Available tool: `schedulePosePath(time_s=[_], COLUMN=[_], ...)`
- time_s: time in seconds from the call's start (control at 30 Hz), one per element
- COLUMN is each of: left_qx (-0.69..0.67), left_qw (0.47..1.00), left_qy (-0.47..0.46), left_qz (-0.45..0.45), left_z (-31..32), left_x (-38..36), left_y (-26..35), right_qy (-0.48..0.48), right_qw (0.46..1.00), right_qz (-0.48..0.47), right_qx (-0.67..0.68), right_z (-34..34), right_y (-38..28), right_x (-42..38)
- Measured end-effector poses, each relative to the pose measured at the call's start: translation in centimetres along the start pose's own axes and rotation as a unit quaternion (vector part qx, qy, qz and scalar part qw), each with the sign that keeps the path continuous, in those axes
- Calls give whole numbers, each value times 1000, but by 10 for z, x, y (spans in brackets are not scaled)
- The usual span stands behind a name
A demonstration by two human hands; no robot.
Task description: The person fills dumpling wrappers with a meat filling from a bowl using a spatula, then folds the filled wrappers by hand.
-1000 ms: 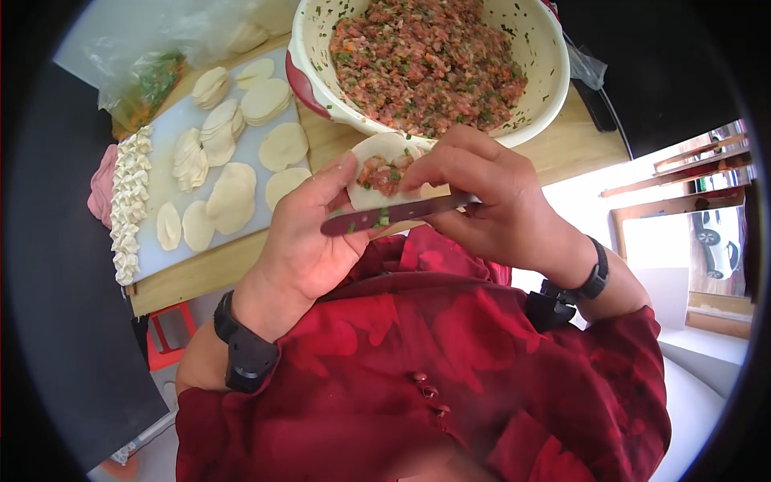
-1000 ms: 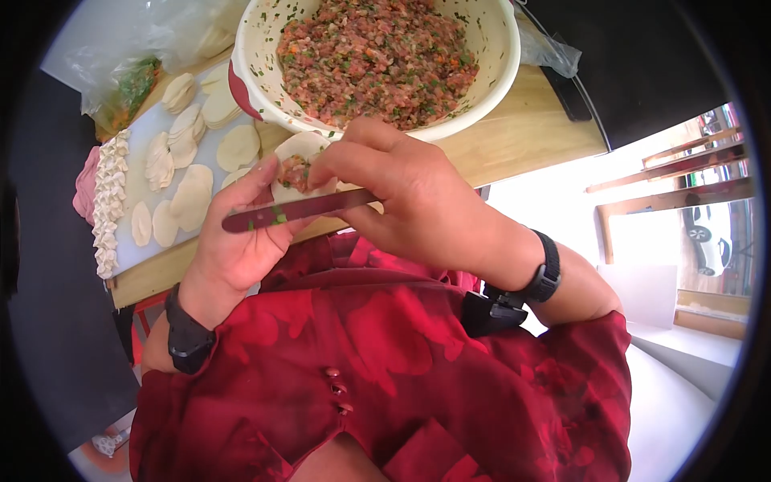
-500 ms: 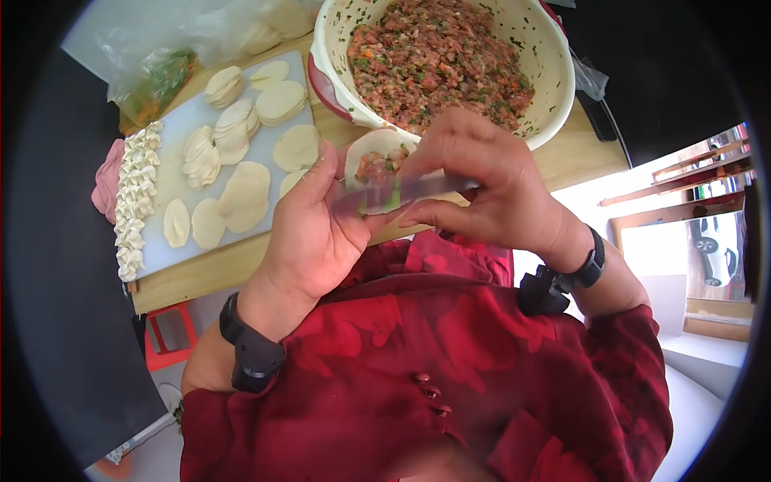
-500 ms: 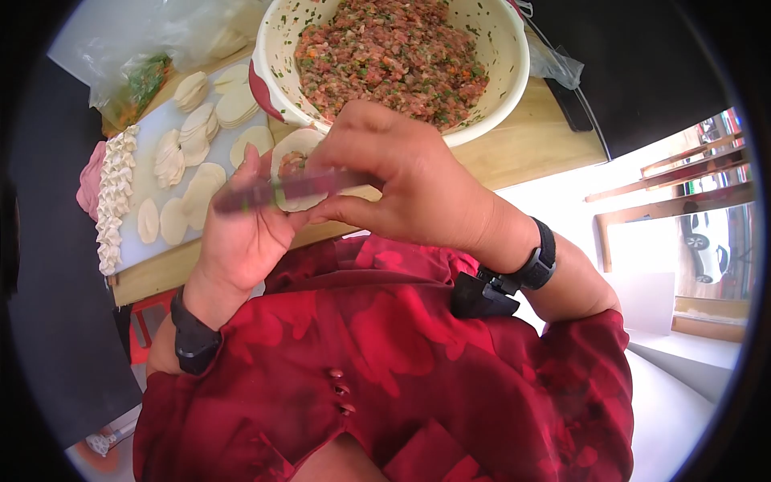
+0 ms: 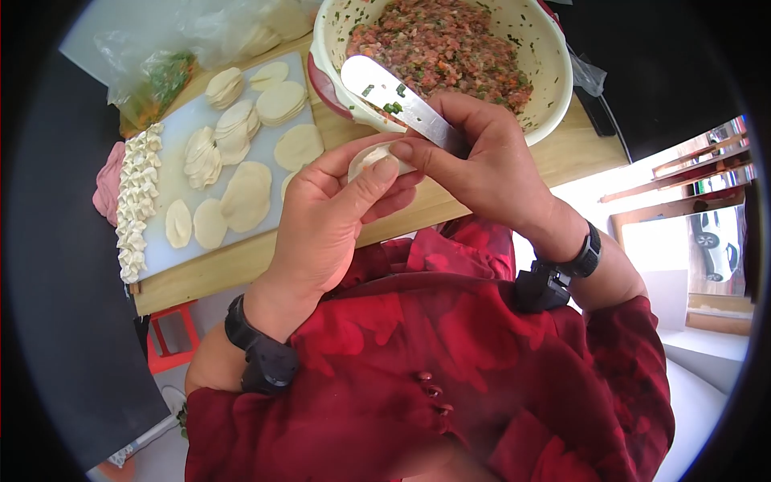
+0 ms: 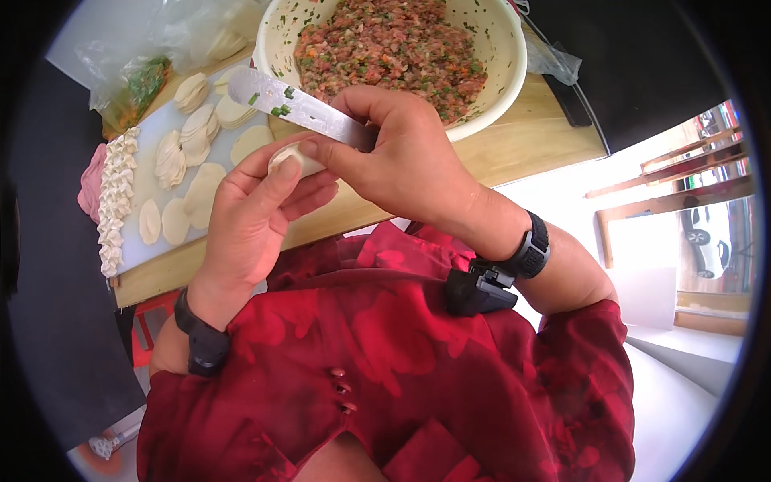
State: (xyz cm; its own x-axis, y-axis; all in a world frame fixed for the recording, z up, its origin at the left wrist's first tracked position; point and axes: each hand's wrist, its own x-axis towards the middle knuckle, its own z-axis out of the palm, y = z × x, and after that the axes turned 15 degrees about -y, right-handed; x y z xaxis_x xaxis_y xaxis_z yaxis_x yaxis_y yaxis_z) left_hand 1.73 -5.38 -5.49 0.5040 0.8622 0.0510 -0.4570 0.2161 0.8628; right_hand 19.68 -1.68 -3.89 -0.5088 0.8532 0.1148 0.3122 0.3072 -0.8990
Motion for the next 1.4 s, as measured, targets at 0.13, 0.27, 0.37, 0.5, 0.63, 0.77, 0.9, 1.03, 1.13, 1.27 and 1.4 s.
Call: schedulePosePath(time_s=[0.13, 0.27, 0.37, 0.5, 0.63, 0.77, 0.9, 1.03, 1.13, 1.27, 1.4], left_qx=[-18, -18, 21, 147, 195, 221, 313, 244, 152, 86, 171], left_qw=[999, 999, 1000, 985, 971, 964, 932, 951, 965, 970, 966], left_qy=[25, 10, 17, 68, 77, 98, 124, 122, 115, 69, 101], left_qz=[16, 25, 11, 58, 111, 111, 137, 148, 180, 216, 164], left_z=[-5, -15, -18, -27, -33, -33, -38, -35, -35, -48, -75], left_x=[-1, -5, -6, -4, -3, -4, -6, -1, 4, 0, -27], left_y=[-2, 1, 0, -3, -3, -2, -2, -3, -6, -4, 31], right_qy=[7, -15, -28, -6, 7, 17, 11, 6, 39, 5, -84], right_qw=[1000, 1000, 999, 998, 995, 990, 983, 980, 986, 992, 993], right_qz=[-12, -25, -29, -49, -74, -98, -148, -149, -162, -106, 14], right_qx=[-8, 0, 4, -40, -73, -101, -105, -134, -27, 72, 82], right_z=[3, 4, 6, 7, 11, 15, 21, 28, 44, 51, 44], right_y=[2, 2, 8, 5, -1, -8, -5, -13, -1, -8, -31], right_x=[1, -3, -2, 1, 6, 9, 15, 20, 27, 30, 27])
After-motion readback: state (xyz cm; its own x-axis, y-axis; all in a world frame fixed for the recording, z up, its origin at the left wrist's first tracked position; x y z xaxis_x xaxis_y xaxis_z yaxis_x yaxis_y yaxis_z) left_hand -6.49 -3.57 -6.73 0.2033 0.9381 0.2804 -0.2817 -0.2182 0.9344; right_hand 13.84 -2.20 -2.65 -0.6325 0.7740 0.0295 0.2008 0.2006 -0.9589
